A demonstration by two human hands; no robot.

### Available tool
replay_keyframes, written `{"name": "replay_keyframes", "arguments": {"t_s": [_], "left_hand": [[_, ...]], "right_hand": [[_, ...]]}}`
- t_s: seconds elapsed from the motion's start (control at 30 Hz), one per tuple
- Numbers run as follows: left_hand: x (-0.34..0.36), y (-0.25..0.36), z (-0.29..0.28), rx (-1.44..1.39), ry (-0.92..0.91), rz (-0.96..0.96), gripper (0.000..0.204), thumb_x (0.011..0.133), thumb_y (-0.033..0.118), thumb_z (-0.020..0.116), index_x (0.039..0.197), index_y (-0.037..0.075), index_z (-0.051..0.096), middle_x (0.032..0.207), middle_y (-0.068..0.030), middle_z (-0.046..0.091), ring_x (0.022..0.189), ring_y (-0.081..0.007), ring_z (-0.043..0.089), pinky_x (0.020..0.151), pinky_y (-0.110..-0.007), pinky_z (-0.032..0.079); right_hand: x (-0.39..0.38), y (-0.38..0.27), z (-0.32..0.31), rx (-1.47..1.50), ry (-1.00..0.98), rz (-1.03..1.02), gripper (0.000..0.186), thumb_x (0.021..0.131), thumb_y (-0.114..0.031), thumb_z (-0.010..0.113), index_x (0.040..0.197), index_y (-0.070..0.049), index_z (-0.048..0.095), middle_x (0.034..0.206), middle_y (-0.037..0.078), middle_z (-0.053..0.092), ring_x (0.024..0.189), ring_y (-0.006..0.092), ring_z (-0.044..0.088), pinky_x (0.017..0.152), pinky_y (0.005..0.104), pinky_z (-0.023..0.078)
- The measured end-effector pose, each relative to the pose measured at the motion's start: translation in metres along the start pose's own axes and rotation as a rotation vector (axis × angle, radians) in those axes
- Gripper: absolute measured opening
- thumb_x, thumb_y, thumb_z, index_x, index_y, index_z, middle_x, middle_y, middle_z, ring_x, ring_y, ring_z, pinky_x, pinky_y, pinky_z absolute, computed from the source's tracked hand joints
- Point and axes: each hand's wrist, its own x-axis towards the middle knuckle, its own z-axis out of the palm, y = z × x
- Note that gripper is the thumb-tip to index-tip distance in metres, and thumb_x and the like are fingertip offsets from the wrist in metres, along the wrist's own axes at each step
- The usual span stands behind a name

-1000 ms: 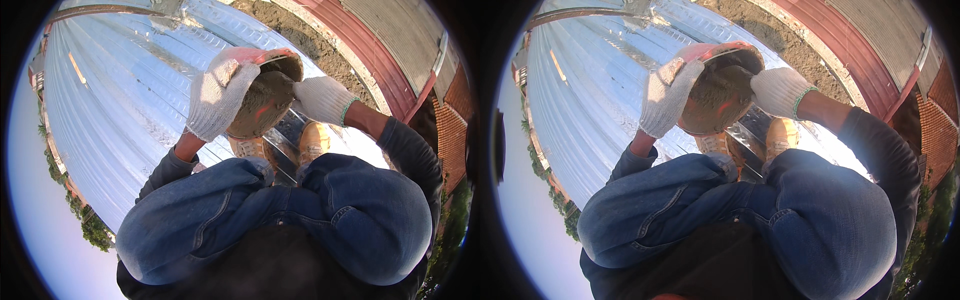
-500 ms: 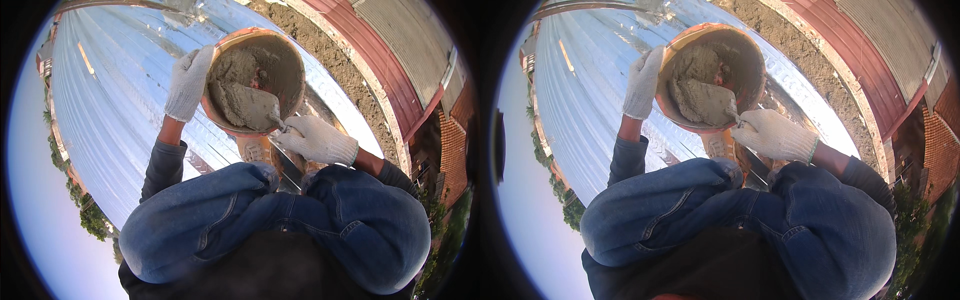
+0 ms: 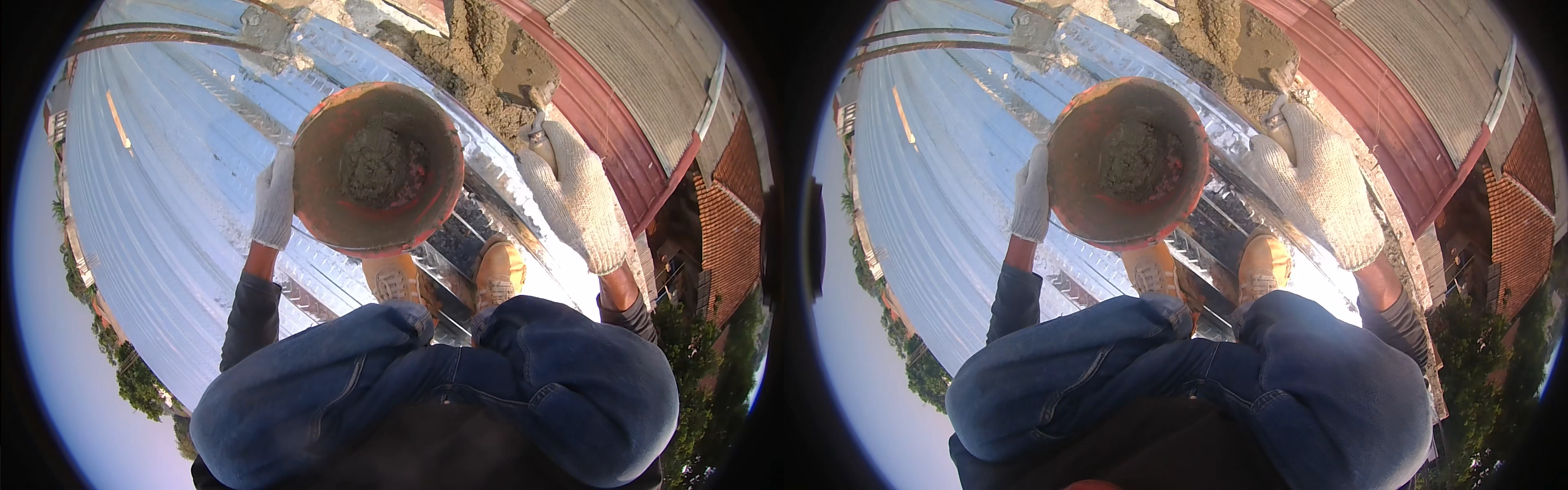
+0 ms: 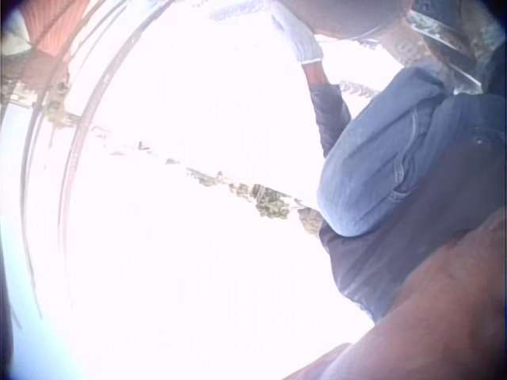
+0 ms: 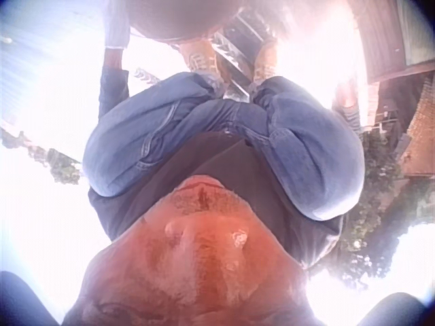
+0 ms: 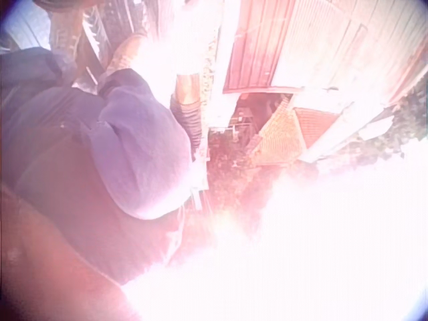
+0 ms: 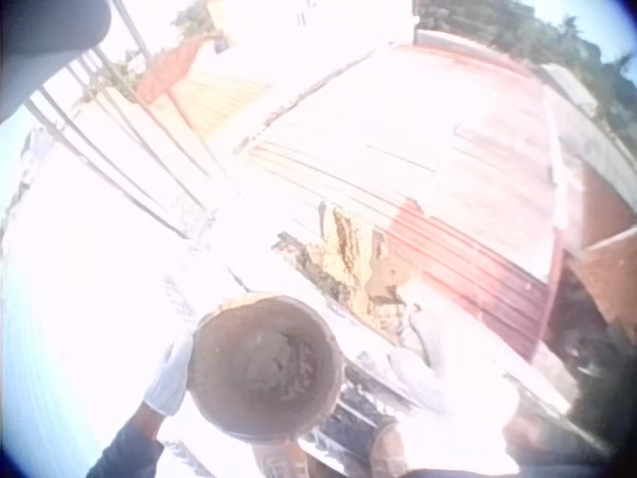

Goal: The person scoops wet cement from a bucket with a trowel and spreads it along the edge of a corrugated metal roof. The person repeatedly transfers material and smooths it into place along the roof seam.

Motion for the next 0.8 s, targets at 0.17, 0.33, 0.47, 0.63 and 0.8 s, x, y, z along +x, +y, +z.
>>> {"name": "replay_keyframes", "arguments": {"t_s": [0.17, 0.33, 0.47, 0.63, 0.8], "left_hand": [[-0.001, 0.003, 0.014, -0.098, 0.007, -0.007, 0.053, 0.120, 0.048, 0.062, 0.126, -0.003, 0.077, 0.108, 0.0014, 0.074, 0.097, -0.0065, 0.064, 0.083, -0.028, 0.055], [-0.005, 0.001, 0.001, -0.134, -0.021, -0.016, 0.052, 0.119, 0.047, 0.064, 0.137, -0.002, 0.074, 0.120, -0.0022, 0.077, 0.105, -0.0100, 0.070, 0.088, -0.030, 0.059], [-0.024, 0.054, 0.022, -0.128, -0.010, 0.018, 0.047, 0.119, 0.042, 0.066, 0.134, -0.001, 0.076, 0.117, -0.0005, 0.075, 0.103, -0.0071, 0.066, 0.087, -0.027, 0.056], [-0.030, 0.088, 0.043, 0.073, -0.051, 0.122, 0.049, 0.118, 0.042, 0.066, 0.137, -0.002, 0.076, 0.116, -0.0011, 0.075, 0.101, -0.0077, 0.067, 0.088, -0.026, 0.057], [-0.002, 0.097, 0.049, 0.279, -0.188, 0.247, 0.051, 0.118, 0.042, 0.064, 0.138, -0.003, 0.077, 0.112, -0.0016, 0.076, 0.101, -0.0076, 0.066, 0.088, -0.028, 0.057]], "right_hand": [[0.046, 0.029, 0.052, -0.418, 0.054, -0.009, 0.026, 0.105, -0.026, 0.066, 0.111, -0.001, 0.066, 0.094, 0.027, 0.076, 0.090, 0.0458, 0.079, 0.078, 0.0565, 0.063], [0.039, 0.018, 0.063, -0.423, -0.014, -0.040, 0.028, 0.107, -0.027, 0.063, 0.119, -0.001, 0.066, 0.106, 0.028, 0.078, 0.093, 0.0456, 0.080, 0.080, 0.0574, 0.063], [0.019, 0.032, 0.035, -0.244, 0.097, -0.179, 0.033, 0.104, -0.024, 0.074, 0.129, -0.003, 0.066, 0.107, 0.025, 0.074, 0.097, 0.0465, 0.077, 0.083, 0.0533, 0.060], [-0.008, 0.015, -0.005, -0.300, -0.147, -0.348, 0.037, 0.104, -0.021, 0.077, 0.135, -0.003, 0.067, 0.111, 0.022, 0.073, 0.104, 0.0450, 0.077, 0.092, 0.0498, 0.062], [0.021, 0.008, 0.047, -0.485, -0.209, -0.328, 0.032, 0.105, -0.024, 0.073, 0.127, -0.002, 0.066, 0.105, 0.022, 0.075, 0.095, 0.0423, 0.079, 0.078, 0.0514, 0.064]]}}
